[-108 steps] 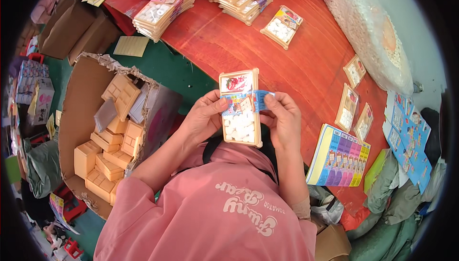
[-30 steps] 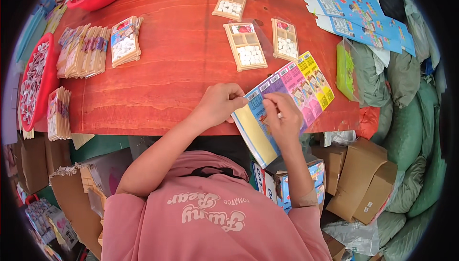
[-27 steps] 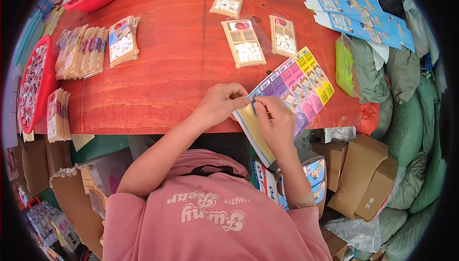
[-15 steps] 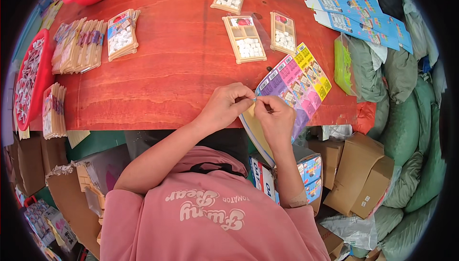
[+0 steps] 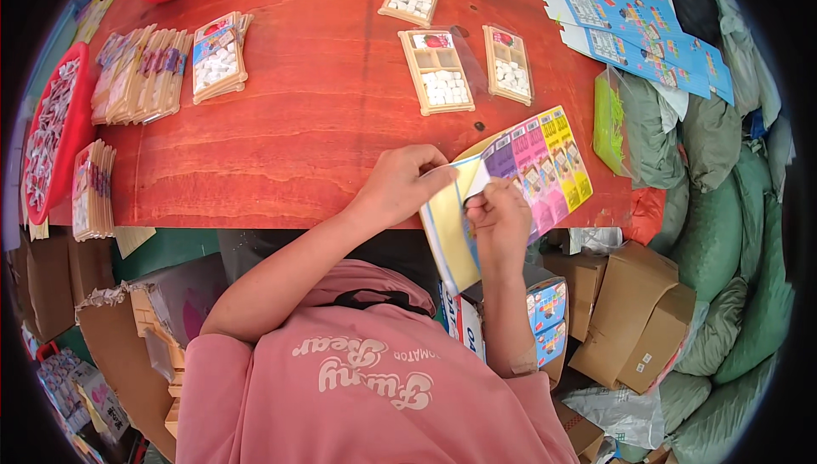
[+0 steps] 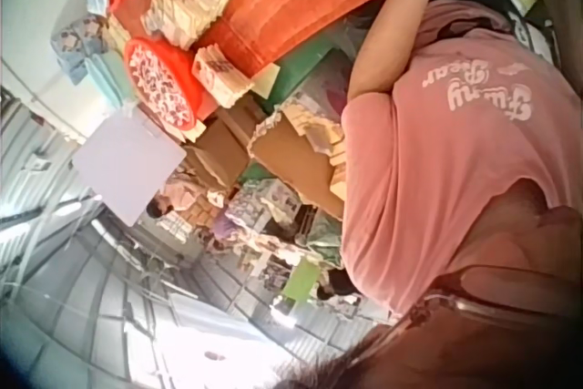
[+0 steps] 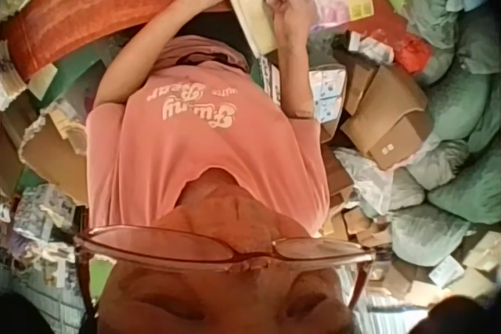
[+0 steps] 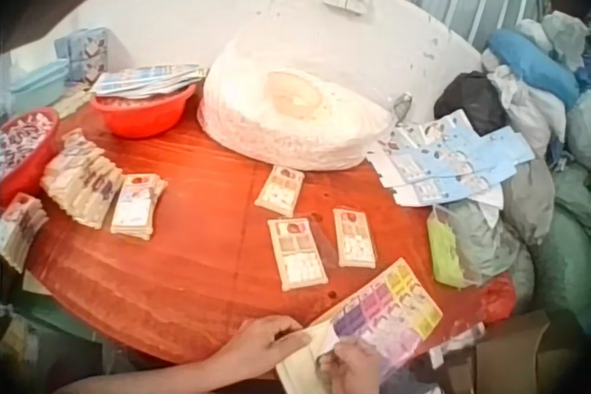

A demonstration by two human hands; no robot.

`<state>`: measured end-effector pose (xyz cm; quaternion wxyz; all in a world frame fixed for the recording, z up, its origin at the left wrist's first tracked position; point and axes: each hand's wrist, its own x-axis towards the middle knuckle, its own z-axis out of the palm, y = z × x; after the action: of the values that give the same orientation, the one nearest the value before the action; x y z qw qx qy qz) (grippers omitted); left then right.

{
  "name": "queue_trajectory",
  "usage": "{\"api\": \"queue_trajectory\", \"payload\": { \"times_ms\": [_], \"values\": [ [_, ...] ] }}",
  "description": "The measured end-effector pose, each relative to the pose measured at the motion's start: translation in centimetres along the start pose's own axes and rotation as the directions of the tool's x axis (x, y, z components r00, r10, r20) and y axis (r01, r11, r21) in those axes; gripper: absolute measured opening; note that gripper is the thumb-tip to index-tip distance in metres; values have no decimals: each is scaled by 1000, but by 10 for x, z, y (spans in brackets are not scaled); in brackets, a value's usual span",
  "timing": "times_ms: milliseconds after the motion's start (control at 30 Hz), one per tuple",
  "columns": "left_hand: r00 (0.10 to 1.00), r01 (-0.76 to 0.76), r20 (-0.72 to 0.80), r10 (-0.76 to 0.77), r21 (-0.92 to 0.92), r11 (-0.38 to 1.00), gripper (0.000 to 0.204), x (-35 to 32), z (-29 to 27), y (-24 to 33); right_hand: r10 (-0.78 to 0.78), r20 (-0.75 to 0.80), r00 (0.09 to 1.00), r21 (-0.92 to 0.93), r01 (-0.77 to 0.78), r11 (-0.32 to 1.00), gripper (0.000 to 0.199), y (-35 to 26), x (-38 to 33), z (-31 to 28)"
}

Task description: Packaging small toy sets by wrapping them with printed paper bands.

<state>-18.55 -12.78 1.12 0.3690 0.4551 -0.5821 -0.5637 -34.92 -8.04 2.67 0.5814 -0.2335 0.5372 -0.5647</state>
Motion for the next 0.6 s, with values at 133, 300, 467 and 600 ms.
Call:
{"api": "queue_trajectory", "payload": {
  "times_ms": [133, 300, 467, 600],
  "values": [
    [994, -32, 107, 16, 151, 988, 20, 8, -2, 5, -128, 157, 979, -115, 147, 982, 13, -1, -7, -4],
    [975, -89, 212, 71, 76, 993, 18, 17, -4, 2, -442, 702, 559, -572, 812, 118, 32, -40, 12, -7],
    [964, -22, 264, 42, -77, 997, 16, 26, 6, 2, -365, 746, 557, -479, 829, 288, 22, -45, 33, -26],
    [955, -295, 112, 274, 455, 840, 12, 34, 19, 11, -616, 71, 785, -503, 561, 658, 11, -81, 38, -77]
  ]
}}
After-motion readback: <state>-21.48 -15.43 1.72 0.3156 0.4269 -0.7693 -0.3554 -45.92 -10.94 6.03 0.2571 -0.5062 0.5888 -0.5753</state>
